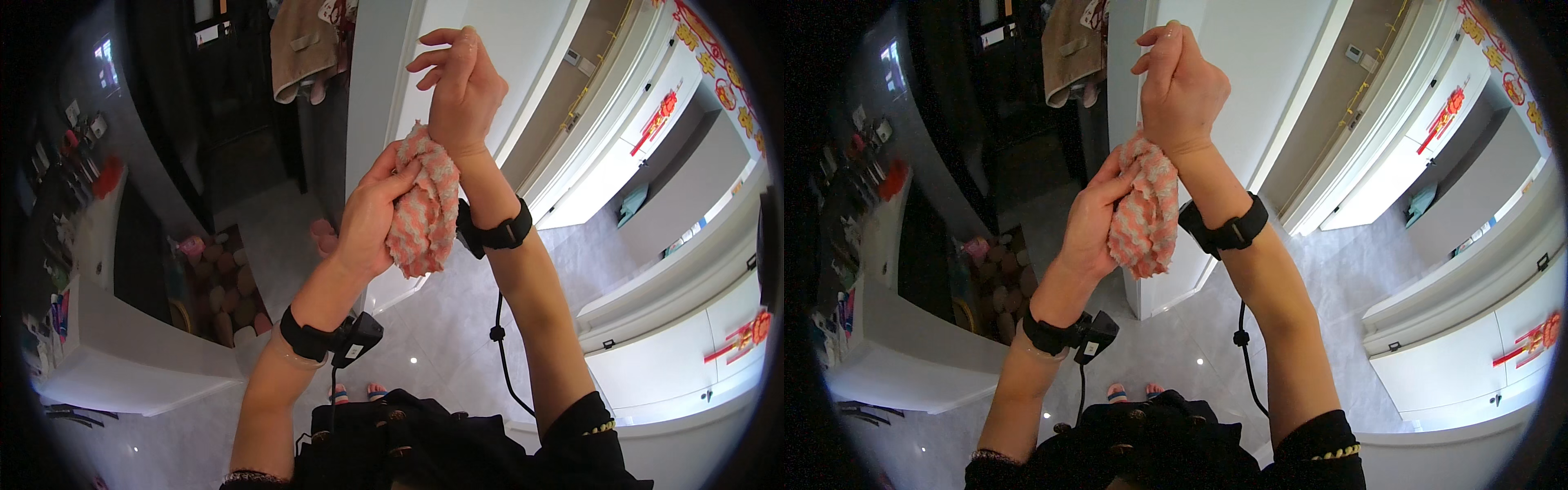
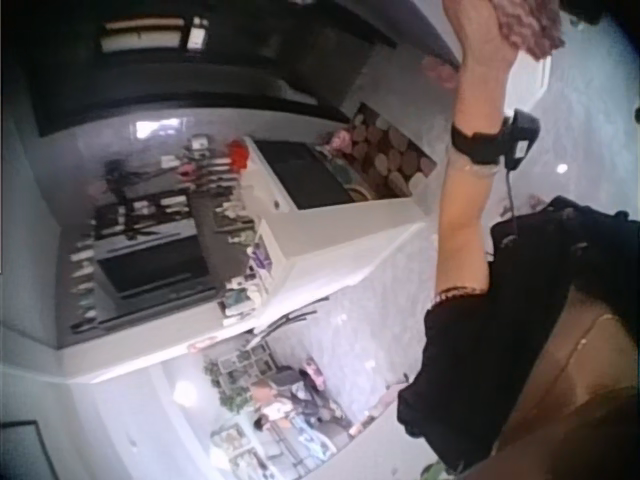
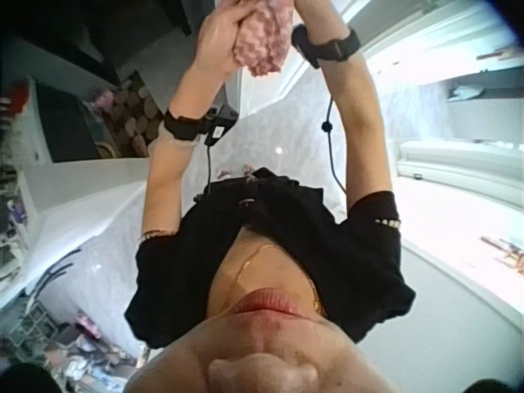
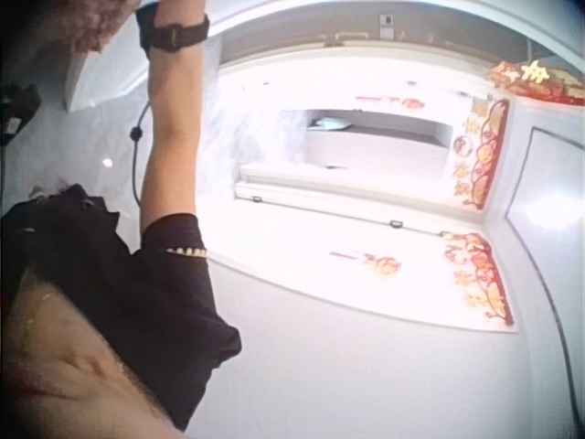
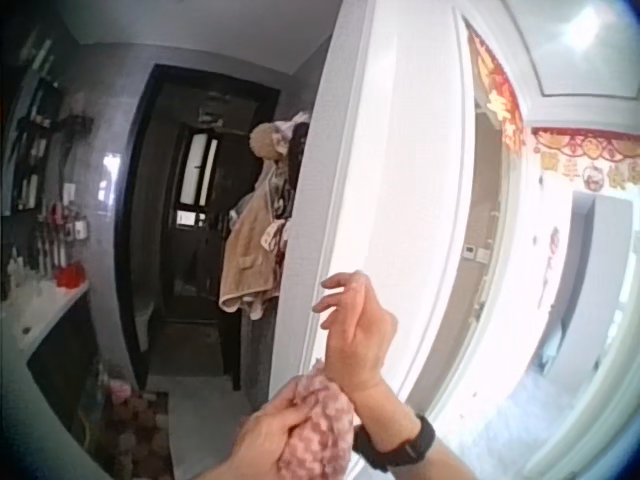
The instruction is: The person washes a cloth in a bathroom sink and then wipes the edge of a white wall or doorframe by hand.
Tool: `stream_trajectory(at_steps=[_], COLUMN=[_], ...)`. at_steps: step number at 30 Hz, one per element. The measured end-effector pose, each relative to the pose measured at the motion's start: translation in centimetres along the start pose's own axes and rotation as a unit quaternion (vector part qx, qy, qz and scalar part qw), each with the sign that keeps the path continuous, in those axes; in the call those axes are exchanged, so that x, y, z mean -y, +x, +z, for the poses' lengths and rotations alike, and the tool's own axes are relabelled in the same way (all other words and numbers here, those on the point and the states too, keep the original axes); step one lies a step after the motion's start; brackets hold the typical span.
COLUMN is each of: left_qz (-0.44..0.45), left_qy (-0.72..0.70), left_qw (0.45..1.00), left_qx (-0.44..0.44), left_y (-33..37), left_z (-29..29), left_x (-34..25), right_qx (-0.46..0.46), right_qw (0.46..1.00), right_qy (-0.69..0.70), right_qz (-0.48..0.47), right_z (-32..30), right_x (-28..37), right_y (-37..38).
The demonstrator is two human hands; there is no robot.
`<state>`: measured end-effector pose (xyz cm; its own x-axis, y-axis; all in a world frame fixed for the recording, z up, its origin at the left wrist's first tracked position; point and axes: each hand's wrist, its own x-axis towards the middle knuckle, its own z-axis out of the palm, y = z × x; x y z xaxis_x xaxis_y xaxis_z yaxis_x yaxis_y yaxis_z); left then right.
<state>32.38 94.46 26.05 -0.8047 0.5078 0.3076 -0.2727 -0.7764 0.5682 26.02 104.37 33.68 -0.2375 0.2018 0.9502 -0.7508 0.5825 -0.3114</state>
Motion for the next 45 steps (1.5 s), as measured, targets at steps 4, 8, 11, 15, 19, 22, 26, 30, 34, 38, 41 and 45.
stream_trajectory(at_steps=[4,8,11,15,19,22,26,30,34,38,41,45], left_qz=[0.005,-0.073,-0.1,-0.107,-0.126,-0.131,-0.103,-0.101,-0.077,0.022,0.09,-0.064], left_qy=[-0.029,-0.146,-0.173,-0.141,-0.102,-0.036,0.059,0.116,0.189,0.246,0.278,0.418], left_qw=[1.0,0.986,0.98,0.982,0.987,0.991,0.993,0.986,0.976,0.965,0.944,0.905], left_qx=[0.01,0.017,0.018,0.063,0.013,-0.007,0.005,-0.057,-0.078,-0.084,-0.154,-0.036], left_y=[0.5,1.0,1.4,1.7,1.6,1.2,-0.1,-1.0,-1.2,0.6,2.4,4.5], left_z=[-0.7,-3.8,-3.5,-3.6,-3.1,-1.2,0.0,2.2,0.9,-1.6,-1.0,-1.9], left_x=[-0.2,-0.5,-0.2,-0.2,-0.1,1.0,1.7,1.6,0.3,-3.8,-4.2,-4.4], right_qx=[0.003,0.016,0.018,0.022,-0.003,-0.008,-0.054,-0.055,-0.037,0.107,0.284,0.287], right_qw=[0.996,0.992,0.993,0.996,0.999,0.99,0.97,0.949,0.941,0.984,0.92,0.9], right_qy=[0.078,0.109,0.095,0.062,0.007,-0.055,-0.123,-0.228,-0.275,-0.127,0.082,0.139], right_qz=[0.034,0.056,0.065,0.057,-0.043,-0.128,-0.204,-0.212,-0.196,0.065,0.259,0.298], right_z=[-0.3,-0.7,-0.4,-0.4,0.1,0.6,1.0,0.4,-1.0,-2.8,-4.5,-5.4], right_x=[1.3,0.9,0.5,0.3,0.0,0.3,-0.3,-1.5,-3.1,-1.7,-0.6,-1.9], right_y=[0.2,0.5,0.1,-0.2,-0.2,-0.1,0.6,1.1,1.0,-1.0,-3.3,-6.0])
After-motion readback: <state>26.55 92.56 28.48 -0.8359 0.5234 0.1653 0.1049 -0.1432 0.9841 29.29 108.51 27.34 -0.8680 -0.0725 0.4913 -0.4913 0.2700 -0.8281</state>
